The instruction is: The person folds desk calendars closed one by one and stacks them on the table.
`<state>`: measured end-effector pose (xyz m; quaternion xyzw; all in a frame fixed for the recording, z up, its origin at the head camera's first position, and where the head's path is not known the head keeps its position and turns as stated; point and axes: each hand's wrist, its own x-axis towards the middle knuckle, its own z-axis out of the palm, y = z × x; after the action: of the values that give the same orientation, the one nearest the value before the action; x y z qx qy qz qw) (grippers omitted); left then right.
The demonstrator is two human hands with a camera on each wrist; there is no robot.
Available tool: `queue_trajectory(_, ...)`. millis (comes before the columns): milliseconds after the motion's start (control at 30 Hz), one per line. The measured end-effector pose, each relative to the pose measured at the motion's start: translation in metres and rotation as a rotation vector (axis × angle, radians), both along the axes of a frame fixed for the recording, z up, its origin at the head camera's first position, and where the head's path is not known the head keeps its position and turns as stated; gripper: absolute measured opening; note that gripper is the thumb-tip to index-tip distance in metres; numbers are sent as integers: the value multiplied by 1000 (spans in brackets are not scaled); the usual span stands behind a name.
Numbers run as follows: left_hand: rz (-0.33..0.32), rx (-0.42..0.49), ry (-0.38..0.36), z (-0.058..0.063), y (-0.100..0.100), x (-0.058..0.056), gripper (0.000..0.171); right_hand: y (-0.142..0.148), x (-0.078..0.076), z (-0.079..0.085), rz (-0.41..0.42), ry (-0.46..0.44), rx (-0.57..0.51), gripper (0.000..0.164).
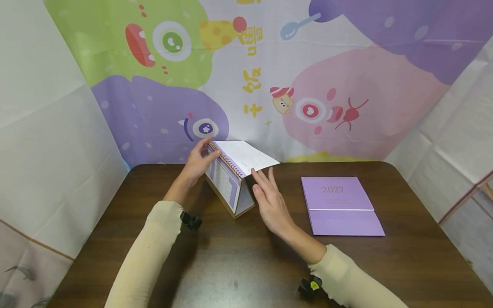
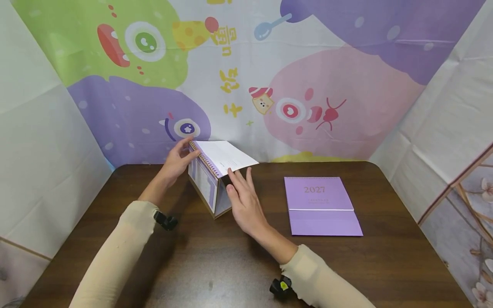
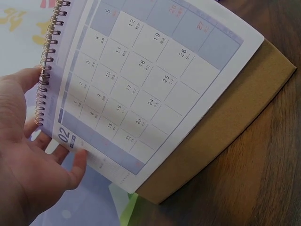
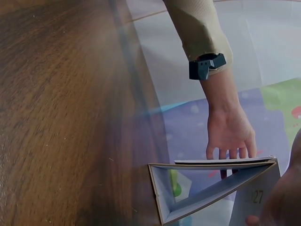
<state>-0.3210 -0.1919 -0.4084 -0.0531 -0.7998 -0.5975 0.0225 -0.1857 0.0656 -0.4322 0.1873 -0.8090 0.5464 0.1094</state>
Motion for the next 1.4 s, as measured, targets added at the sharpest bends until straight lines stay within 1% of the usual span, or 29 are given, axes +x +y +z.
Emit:
queue_trajectory(267,-5,-6,16,0,0,-3,77,-2,0,2,2,58,-7,53)
queue_trajectory(500,-7,39,99,1,1,-3,77,-4,1,6,21,97,-16,54)
queue_trajectory(633,4,62,125,1,2,-3,79,-4,1,9,38,105,-24,55)
queue_trajectory(867,21,65,131,3,4,-1,81,-5,0,11,54,115,-12,55)
queue_trajectory(967,32,55,138,2,3,-1,84,-6,1,12,82,125,-5,55)
queue_trajectory(1033,45,33,146,2,3,-1,86,-7,1,13,104,139,-4,55)
queue_trajectory(1200,63,2,147,1,1,1,90,-10,1,14,148,181,6,57)
queue_trajectory(1400,58,11,156,1,-3,2,89,-12,1,11,142,214,36,55)
